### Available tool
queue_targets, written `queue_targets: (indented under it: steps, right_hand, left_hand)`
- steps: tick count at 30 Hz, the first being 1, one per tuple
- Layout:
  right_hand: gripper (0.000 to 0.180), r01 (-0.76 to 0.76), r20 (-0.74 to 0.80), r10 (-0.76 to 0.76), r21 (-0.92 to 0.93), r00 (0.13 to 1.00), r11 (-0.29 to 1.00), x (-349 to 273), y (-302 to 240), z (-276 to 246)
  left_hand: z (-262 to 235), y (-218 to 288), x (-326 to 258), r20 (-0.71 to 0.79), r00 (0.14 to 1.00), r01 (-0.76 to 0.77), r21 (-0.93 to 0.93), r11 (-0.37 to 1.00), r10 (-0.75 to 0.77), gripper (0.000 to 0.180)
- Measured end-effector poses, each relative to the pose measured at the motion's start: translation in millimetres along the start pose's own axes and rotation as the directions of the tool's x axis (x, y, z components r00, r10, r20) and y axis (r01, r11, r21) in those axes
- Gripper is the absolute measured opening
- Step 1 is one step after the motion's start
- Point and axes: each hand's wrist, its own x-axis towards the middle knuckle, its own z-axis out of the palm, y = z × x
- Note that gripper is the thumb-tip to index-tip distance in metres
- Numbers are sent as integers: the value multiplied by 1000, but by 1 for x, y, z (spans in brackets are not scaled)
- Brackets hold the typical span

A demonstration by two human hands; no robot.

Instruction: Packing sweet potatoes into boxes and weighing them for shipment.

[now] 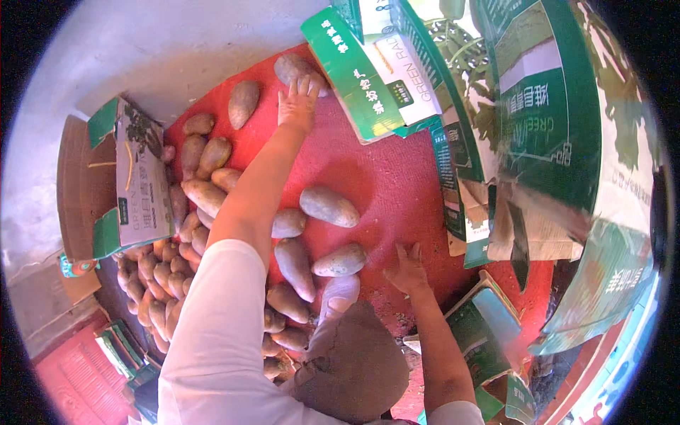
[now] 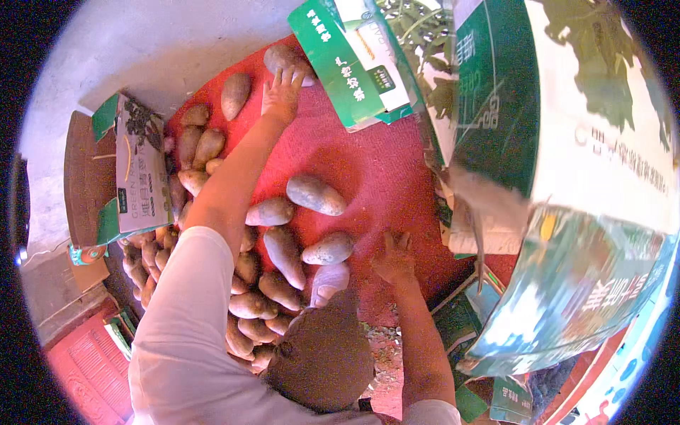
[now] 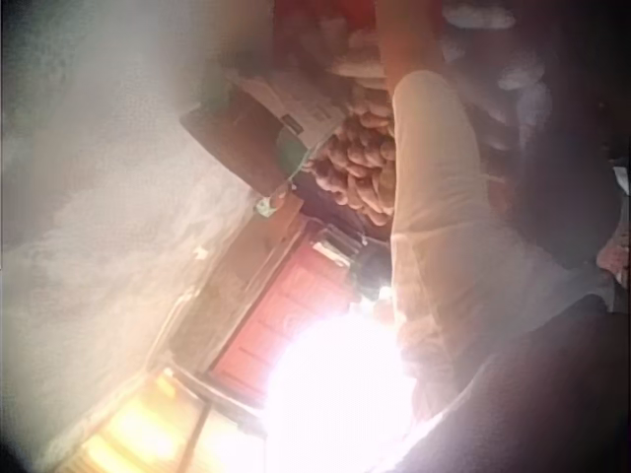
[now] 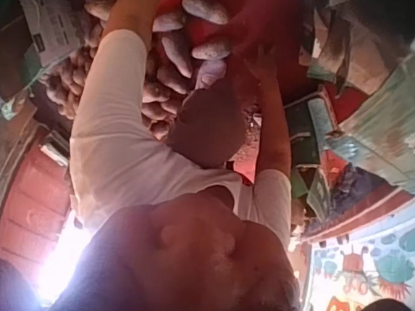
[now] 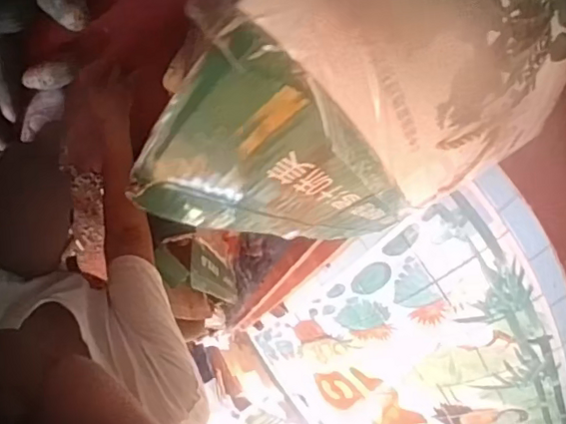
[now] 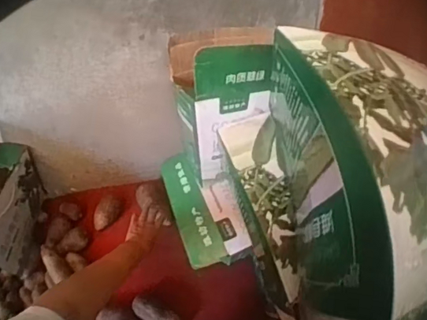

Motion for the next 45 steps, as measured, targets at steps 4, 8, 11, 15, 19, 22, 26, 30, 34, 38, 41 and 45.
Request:
queue_targets:
  steps: [4,8,11,15,19,22,26,30,34,38,41,45]
  right_hand:
    - [88,17,21,-15,-112,1000,994,-2,-4,-4]
    - [87,71,-2,-71,-35,997,997,2,3,-3]
    - [86,27,96,-19,-86,995,996,3,1,-5]
    - [85,33,38,-33,-16,999,999,8,8,8]
    - [84,12,51,-9,-64,999,998,8,-2,4]
    - [85,44,50,-41,-54,998,998,8,0,1]
    - [86,33,103,-19,-139,994,990,4,-18,-12]
    - [87,-20,106,27,-60,994,998,6,-17,-14]
    - [88,-26,70,32,-92,997,995,5,-3,-5]
    - [87,17,74,-13,-51,997,999,-2,-4,-7]
    - [88,-29,112,44,-132,993,991,-5,-10,-9]
    - [89,-8,87,23,-174,996,985,-6,-8,-5]
  left_hand:
    - [11,3,32,62,997,-53,193,980,41,51]
    - [17,-3,46,110,993,-60,214,975,37,57]
    - [9,-1,51,96,994,-73,264,962,49,55]
    - [19,-12,49,99,995,-49,307,951,19,41]
    - [22,-28,37,-53,992,-96,303,948,117,27]
    - [7,-28,24,21,998,-65,219,974,62,37]
    - [-14,-33,-17,30,999,-38,123,992,35,43]
    - [-24,-42,-88,-106,993,-59,-141,988,44,52]
    - [-64,-34,-184,-173,968,-5,-735,678,-181,59]
    - [-103,-50,-289,113,986,167,-755,635,-125,59]
    - [-125,-65,-355,424,906,291,-654,698,19,53]
    - [-83,-87,-453,734,679,288,-295,911,23,61]
